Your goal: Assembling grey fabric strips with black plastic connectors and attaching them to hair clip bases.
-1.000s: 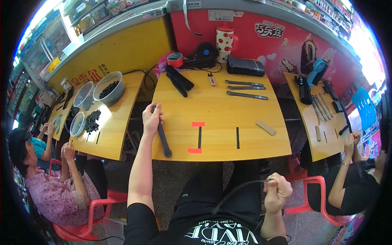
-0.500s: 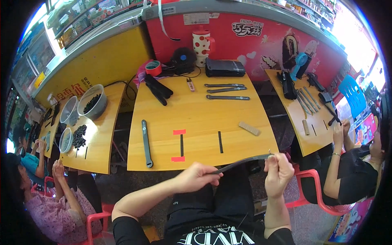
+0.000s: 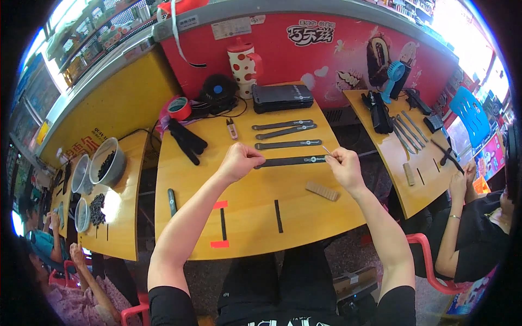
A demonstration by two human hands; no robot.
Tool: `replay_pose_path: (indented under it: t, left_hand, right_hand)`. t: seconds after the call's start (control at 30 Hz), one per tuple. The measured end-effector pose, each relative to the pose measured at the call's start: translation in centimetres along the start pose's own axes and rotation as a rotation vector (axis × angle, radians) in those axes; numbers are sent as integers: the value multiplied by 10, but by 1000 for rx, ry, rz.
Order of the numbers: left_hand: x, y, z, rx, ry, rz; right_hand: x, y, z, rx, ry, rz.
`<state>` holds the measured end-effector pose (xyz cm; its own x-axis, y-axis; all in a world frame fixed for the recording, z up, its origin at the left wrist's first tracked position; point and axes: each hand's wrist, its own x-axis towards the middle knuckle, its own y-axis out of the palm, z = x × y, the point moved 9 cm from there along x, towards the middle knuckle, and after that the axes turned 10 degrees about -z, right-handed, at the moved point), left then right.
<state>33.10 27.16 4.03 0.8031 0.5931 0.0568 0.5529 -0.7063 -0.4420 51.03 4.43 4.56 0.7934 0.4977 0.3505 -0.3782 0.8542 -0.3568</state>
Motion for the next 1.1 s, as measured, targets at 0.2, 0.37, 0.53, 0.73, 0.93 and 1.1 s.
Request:
replay_pose_path:
  t: [0.2,0.37,0.53,0.73,0.93,1.1]
  left_hand:
    - [5,18,-20,492,189,-112]
    - [-16,24,-36,660,530,-183]
    - [-25,46,-31,925,581,104]
    - [-13,45,3,997,421,265]
    - [-9,51,0,995,390,282]
    - [-3,51,1,994,389,280]
  right_hand:
    - [22,11,-25,-315,-62,41]
    - [5,16,20,-499,-443,-53]
    - [-21,31,47,-520,-716,116]
    - [-10,40,25,-642,-670,236]
    - [10,40,8,-651,-557,281]
    - [21,44,6,-684,-539,251]
